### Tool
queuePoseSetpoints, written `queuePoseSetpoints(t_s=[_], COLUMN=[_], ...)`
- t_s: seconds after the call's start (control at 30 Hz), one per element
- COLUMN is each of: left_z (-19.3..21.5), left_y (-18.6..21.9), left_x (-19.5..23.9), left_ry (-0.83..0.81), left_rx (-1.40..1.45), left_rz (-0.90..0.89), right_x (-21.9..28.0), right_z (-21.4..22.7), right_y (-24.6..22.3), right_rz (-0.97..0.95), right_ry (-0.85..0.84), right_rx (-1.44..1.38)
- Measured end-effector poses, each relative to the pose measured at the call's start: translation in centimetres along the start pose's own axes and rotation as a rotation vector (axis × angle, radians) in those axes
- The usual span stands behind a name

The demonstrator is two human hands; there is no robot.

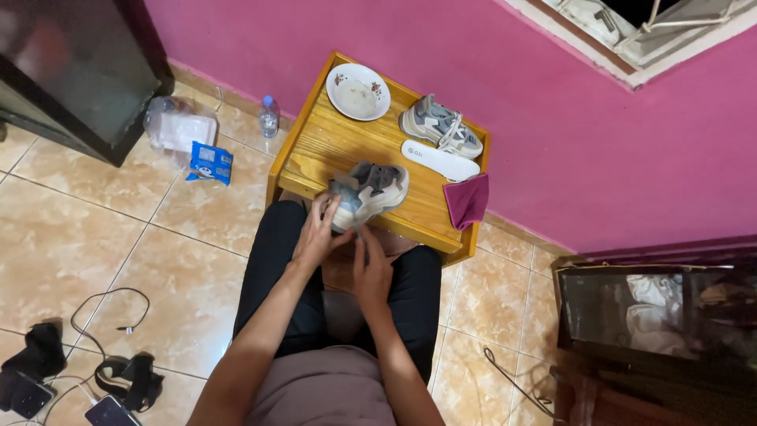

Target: The person scrubs a gray and white sneaker with a toothbrush while seated at a small wooden table. They repeatedly dip the toothbrush into a small bowl of liquid and continue scrubbing the shoe's upper and sole throughout the clip.

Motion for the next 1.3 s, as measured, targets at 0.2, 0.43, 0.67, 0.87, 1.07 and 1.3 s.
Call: queuePoseSetpoints(t_s=[0.2, 0.43, 0.67, 0.87, 1.07, 1.3], left_z=[-0.3, 0.5, 1.1, 0.5, -0.2, -0.4], left_y=[-0.2, 1.1, -0.2, 0.0, -0.7, -2.2], left_x=[0.3, -0.1, -0.2, 0.1, 0.8, 0.7], left_ry=[0.104, 0.089, 0.088, 0.079, 0.079, 0.045], left_rx=[-0.030, -0.012, -0.015, -0.027, -0.024, 0.135], left_rz=[-0.011, -0.041, 0.078, 0.067, 0.079, 0.191], right_x=[-0.9, 0.3, 1.7, 1.4, 1.7, -0.7], right_z=[1.9, 1.3, 0.6, 1.0, 0.3, 4.5], right_y=[-2.2, -0.5, 1.1, 0.6, 2.4, 5.2], right_rz=[0.107, 0.022, 0.001, -0.029, -0.121, -0.183], right_ry=[0.015, 0.016, -0.032, 0.020, 0.036, 0.123], right_rx=[0.137, 0.107, 0.078, 0.008, -0.074, 0.029])
Point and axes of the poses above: each hand's wrist, its own x-axis away from the middle knuckle, its own z-axis out of the back of the hand, y = z × x, the point moved 9 cm from there along -x, towards the middle knuckle, and after that the axes turned 12 degrees about -x, right-handed, at the moved point
